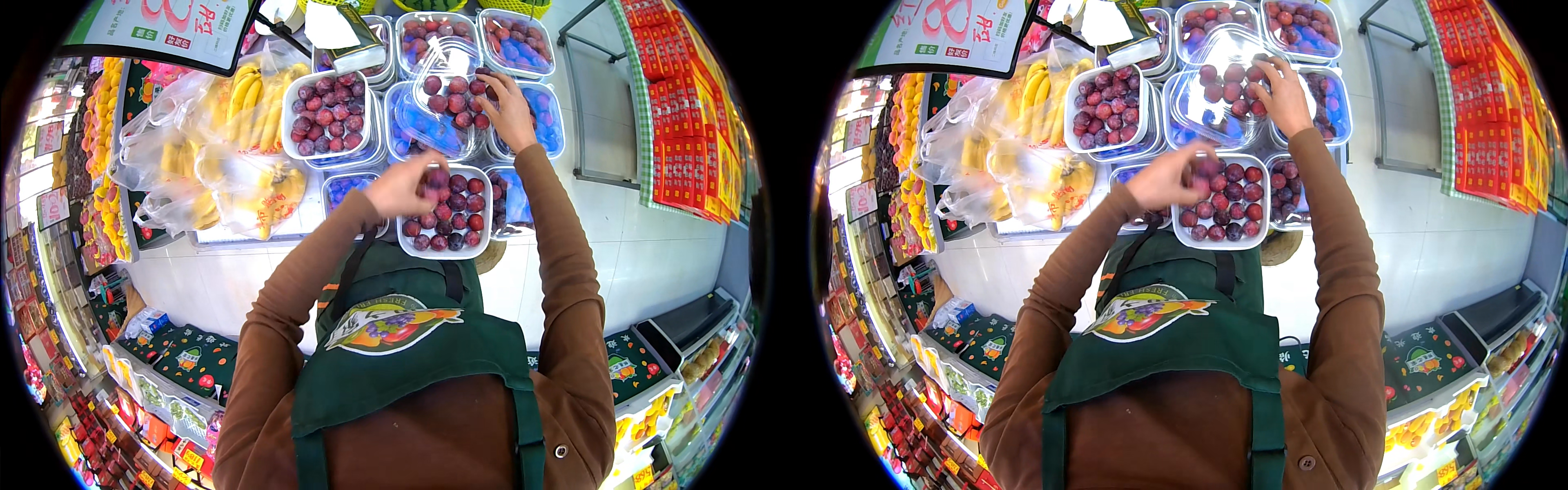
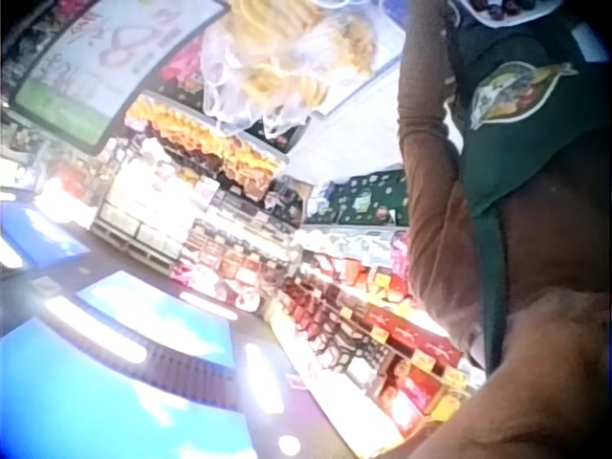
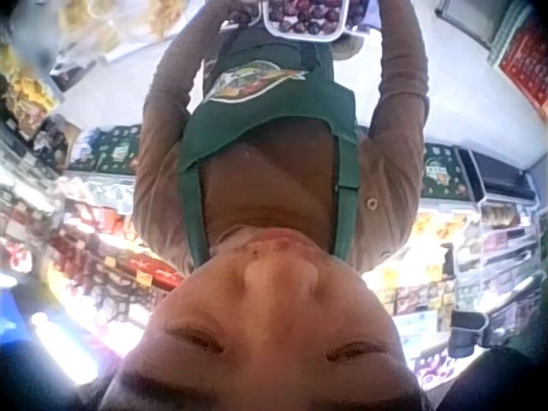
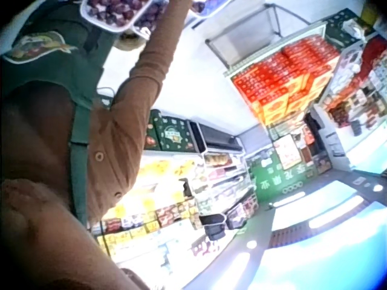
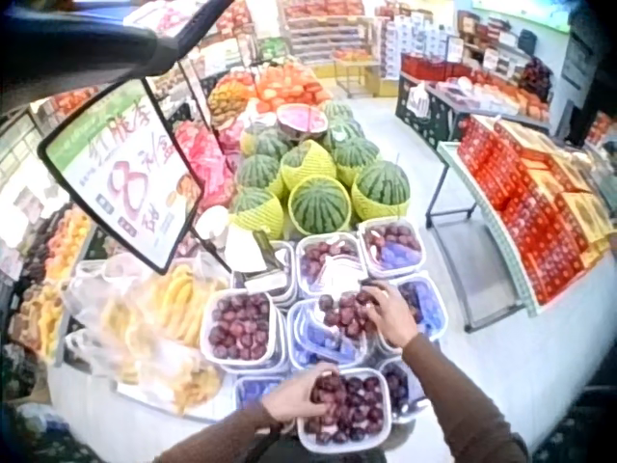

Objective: The person arranges plums into clear plastic containers on a display table. They use a white tissue to wipe the plums and the container edges, then place lids on the containers. The person handles the fruit one by one, ensuring the containers are neatly filled and sealed.

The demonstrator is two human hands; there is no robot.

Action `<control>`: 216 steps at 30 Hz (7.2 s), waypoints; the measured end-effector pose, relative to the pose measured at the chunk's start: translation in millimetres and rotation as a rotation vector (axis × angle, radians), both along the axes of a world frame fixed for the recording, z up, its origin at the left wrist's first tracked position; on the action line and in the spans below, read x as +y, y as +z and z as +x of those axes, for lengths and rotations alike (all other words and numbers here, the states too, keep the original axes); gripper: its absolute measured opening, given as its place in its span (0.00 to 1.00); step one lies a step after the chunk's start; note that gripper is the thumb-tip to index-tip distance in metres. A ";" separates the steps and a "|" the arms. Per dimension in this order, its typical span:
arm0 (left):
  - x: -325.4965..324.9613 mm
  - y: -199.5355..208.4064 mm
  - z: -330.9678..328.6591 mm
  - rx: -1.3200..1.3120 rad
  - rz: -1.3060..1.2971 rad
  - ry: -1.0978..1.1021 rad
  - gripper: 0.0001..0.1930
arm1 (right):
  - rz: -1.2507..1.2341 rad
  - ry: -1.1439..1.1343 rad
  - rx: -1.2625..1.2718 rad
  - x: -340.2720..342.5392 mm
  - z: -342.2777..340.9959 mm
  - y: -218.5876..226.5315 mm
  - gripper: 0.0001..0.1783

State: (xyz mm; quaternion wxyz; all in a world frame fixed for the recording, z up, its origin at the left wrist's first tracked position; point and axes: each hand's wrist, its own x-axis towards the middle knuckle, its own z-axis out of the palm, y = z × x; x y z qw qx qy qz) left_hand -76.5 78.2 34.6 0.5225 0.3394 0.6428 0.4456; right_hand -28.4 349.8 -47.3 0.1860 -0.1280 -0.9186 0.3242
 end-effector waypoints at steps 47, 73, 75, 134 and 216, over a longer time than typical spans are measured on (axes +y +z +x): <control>-49.7 -32.4 60.6 0.706 0.118 -0.072 0.09 | 0.591 0.800 -0.128 -120.8 120.8 25.5 0.05; -60.5 -39.6 83.9 0.900 0.131 -0.376 0.24 | 0.018 0.648 -0.341 -72.3 165.3 93.0 0.17; -60.1 -42.1 83.5 0.896 0.132 -0.378 0.23 | -0.122 0.546 -0.497 -64.3 199.1 96.1 0.17; -69.3 -64.5 74.0 0.757 0.275 -0.425 0.28 | -0.709 0.391 0.472 -71.0 -212.4 209.4 0.25; -60.7 -50.8 64.6 0.817 0.148 -0.538 0.23 | 0.249 0.564 -0.338 -156.0 169.0 42.5 0.18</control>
